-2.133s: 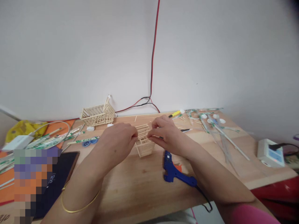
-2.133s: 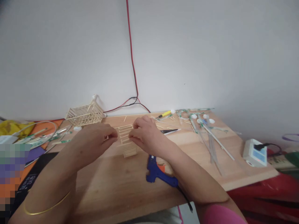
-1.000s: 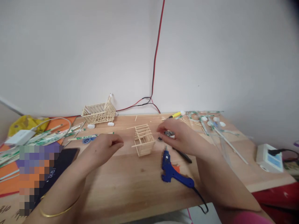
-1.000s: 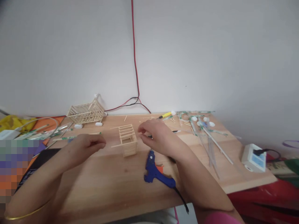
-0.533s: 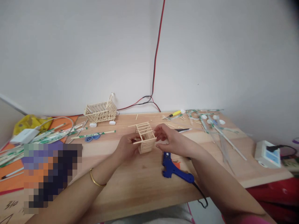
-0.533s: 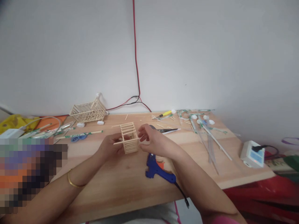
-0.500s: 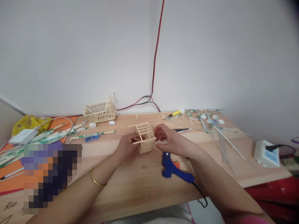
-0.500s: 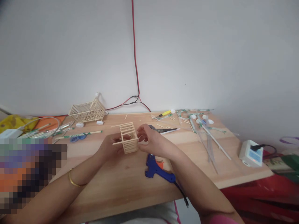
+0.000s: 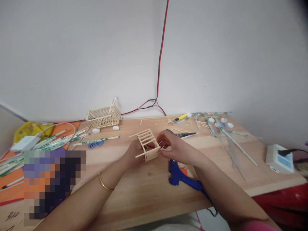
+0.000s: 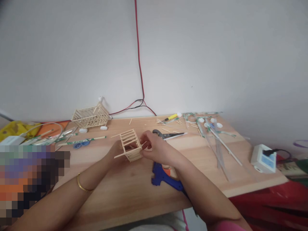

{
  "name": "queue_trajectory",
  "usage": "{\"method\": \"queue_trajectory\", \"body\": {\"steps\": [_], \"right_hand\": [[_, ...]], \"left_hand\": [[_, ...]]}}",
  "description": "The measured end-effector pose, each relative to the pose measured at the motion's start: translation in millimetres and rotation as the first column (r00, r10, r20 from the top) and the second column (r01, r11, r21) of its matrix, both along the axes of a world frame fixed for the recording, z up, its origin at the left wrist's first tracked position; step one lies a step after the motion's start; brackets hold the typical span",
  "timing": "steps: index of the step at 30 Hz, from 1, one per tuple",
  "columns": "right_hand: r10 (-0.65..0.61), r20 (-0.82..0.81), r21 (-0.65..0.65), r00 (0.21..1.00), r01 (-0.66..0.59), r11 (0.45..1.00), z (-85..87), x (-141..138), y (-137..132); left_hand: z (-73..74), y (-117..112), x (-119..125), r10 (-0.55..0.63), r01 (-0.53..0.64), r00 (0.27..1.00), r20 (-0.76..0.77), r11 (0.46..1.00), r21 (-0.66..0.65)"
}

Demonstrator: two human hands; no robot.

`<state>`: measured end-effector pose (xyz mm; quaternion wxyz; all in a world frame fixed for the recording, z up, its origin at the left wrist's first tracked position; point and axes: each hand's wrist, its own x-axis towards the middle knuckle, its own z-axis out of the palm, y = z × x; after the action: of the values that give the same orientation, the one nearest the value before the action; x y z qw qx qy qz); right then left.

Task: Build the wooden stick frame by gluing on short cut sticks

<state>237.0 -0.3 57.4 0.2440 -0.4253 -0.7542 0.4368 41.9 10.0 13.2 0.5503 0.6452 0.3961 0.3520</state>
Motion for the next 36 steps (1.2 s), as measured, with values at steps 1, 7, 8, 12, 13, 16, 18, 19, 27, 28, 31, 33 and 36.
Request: {"method": "queue_trajectory", "body": {"steps": [1,7,8,12,13,16,18,19,27,28,31,33,36], "right_hand": [[0.002,0.002,0.003,1.0,-0.002,1.0,0.7,-1,0],[-0.006,0.045,0.079,0.999,0.002,0.997,2.4,-1,-3],[-0.012,0.063,0.096,0.998,0.005,0.995,2.3,-1,-4],[-0.031,0.148,0.176,0.989,0.004,0.984,1.7,-1,-7],[-0.031,0.156,0.193,0.987,0.0,0.981,1.6,-1,-7],[-0.037,0.163,0.234,0.986,-0.003,0.972,0.9,-2,-7],[-0.046,0.176,0.254,0.983,0.0,0.967,0.5,-3,-7],[-0.049,0.183,0.26,0.982,-0.001,0.965,0.3,-3,-8],[-0.098,0.143,0.338,0.985,0.045,0.94,8.1,9,-8],[-0.112,0.106,0.391,0.988,0.063,0.918,11.9,10,-9],[-0.047,0.001,0.562,0.999,0.038,0.826,28.4,4,-18],[0.048,0.019,0.642,0.999,-0.049,0.765,40.9,-4,-28],[0.122,0.171,0.711,0.978,-0.208,0.672,54.2,-16,-42]], "left_hand": [[1.3,0,1,-0.005,0.005,1.0,-0.01,1.0,0.012],[2.6,0,1,-0.053,0.054,0.998,-0.032,0.998,0.037],[1.4,1,0,-0.059,0.06,0.998,-0.036,0.998,0.023],[-1.3,2,-8,-0.115,0.119,0.987,-0.114,0.992,0.031],[-0.3,2,-11,-0.126,0.136,0.981,-0.15,0.989,0.054],[8.0,0,-19,-0.132,0.168,0.952,-0.276,0.979,0.114],[15.9,-4,-24,-0.114,0.181,0.92,-0.376,0.972,0.147],[19.9,-7,-28,-0.092,0.18,0.898,-0.431,0.969,0.168],[52.5,-41,-89,0.221,0.101,0.594,-0.774,0.934,0.344],[59.6,-47,-93,0.259,0.087,0.548,-0.795,0.928,0.363],[83.6,-65,-86,0.338,0.106,0.438,-0.833,0.9,0.422],[97.6,-76,-68,0.342,0.153,0.42,-0.841,0.886,0.437],[110.4,-86,-38,0.329,0.204,0.368,-0.87,0.884,0.421]]}}
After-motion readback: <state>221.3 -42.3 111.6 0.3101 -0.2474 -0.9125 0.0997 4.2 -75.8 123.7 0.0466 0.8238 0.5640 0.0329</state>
